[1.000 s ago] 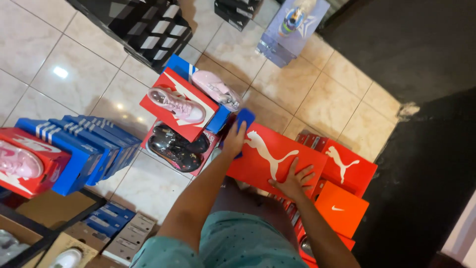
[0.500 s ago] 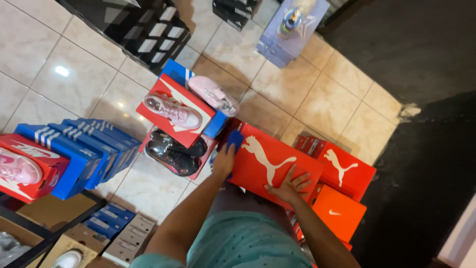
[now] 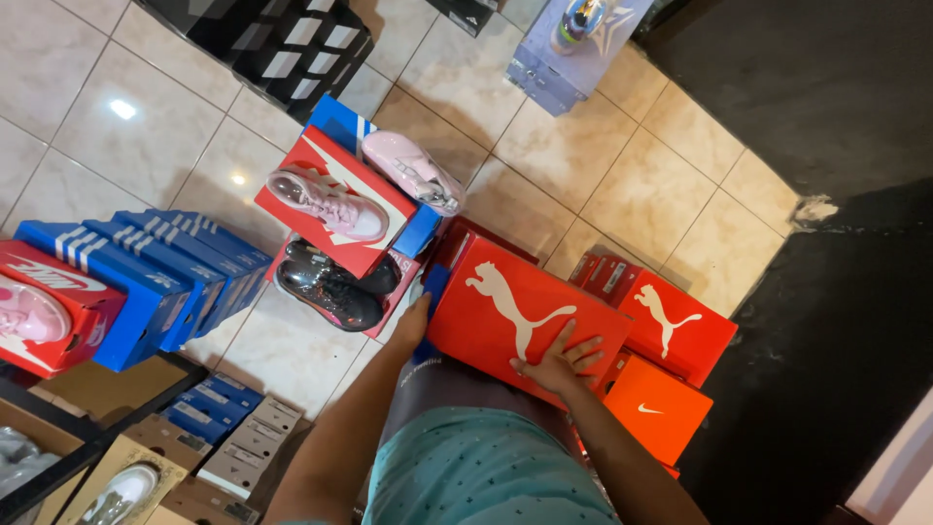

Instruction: Wiping shoe boxes with a cloth and stacking them in a warehouse

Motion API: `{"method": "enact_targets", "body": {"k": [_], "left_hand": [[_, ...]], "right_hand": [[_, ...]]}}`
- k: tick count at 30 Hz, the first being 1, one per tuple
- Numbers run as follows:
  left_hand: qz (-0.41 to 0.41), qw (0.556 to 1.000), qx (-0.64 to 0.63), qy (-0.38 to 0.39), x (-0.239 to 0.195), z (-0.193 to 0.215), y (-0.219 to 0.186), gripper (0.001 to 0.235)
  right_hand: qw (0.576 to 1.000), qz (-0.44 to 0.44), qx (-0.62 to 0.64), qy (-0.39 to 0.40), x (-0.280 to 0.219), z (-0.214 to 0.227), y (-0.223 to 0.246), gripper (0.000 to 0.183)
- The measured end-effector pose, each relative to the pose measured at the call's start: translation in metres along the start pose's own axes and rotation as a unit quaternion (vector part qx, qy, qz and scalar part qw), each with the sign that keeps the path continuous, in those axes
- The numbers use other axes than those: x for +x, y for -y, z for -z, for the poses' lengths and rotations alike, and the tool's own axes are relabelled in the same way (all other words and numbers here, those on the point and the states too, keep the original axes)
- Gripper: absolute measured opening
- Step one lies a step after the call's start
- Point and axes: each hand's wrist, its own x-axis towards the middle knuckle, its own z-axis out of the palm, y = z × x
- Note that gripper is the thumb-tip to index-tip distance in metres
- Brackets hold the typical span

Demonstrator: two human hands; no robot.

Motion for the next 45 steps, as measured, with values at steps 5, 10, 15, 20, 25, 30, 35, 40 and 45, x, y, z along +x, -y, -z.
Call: {"method": "enact_targets", "body": {"k": [5,10,15,20,25,30,35,40,45], "left_hand": [[-0.016,1.0,-0.026,-0.004,-0.001,-0.005,-0.086,0.075],[-0.063,0.997,0.038,0.015,0.018,-0.023,-0.134,0.083],[-0.024,0.999,0.03,-0.001,-0.008,-0.01,-0.045,0.087],[0.025,0.998,0.042,-0.026,-0.002,-0.004,-0.006,0.086],[-0.035,0.999,-0.021,-0.002,-0.03,-0.004,-0.123,0.083],[-0.163,0.957,0.24,-0.011,-0.021,-0.028,-0.227,0.069],[-0.205,0.761,0.614,0.029,0.03,-0.121,-0.223,0.064],[-0.234,0.738,0.6,0.203,0.016,-0.248,-0.213,0.077],[-0.315,0.731,0.565,0.218,-0.003,-0.305,-0.19,0.066]], "right_hand": [[0.999,-0.003,-0.045,-0.002,0.015,-0.009,-0.003,0.154],[0.999,-0.007,-0.029,-0.032,0.031,-0.021,-0.018,0.155],[0.999,0.029,-0.015,-0.006,-0.067,0.045,0.05,0.155],[0.994,0.078,0.041,0.061,-0.103,0.082,0.049,0.148],[0.991,0.093,0.014,0.093,-0.111,0.1,0.051,0.111],[0.993,0.076,0.026,0.091,-0.101,0.104,0.044,0.111],[0.999,0.017,-0.007,0.04,0.022,-0.017,-0.018,0.147],[0.993,0.091,-0.005,0.081,-0.096,0.109,0.035,0.078],[0.992,0.089,0.04,0.085,-0.06,0.081,0.006,0.083]]}}
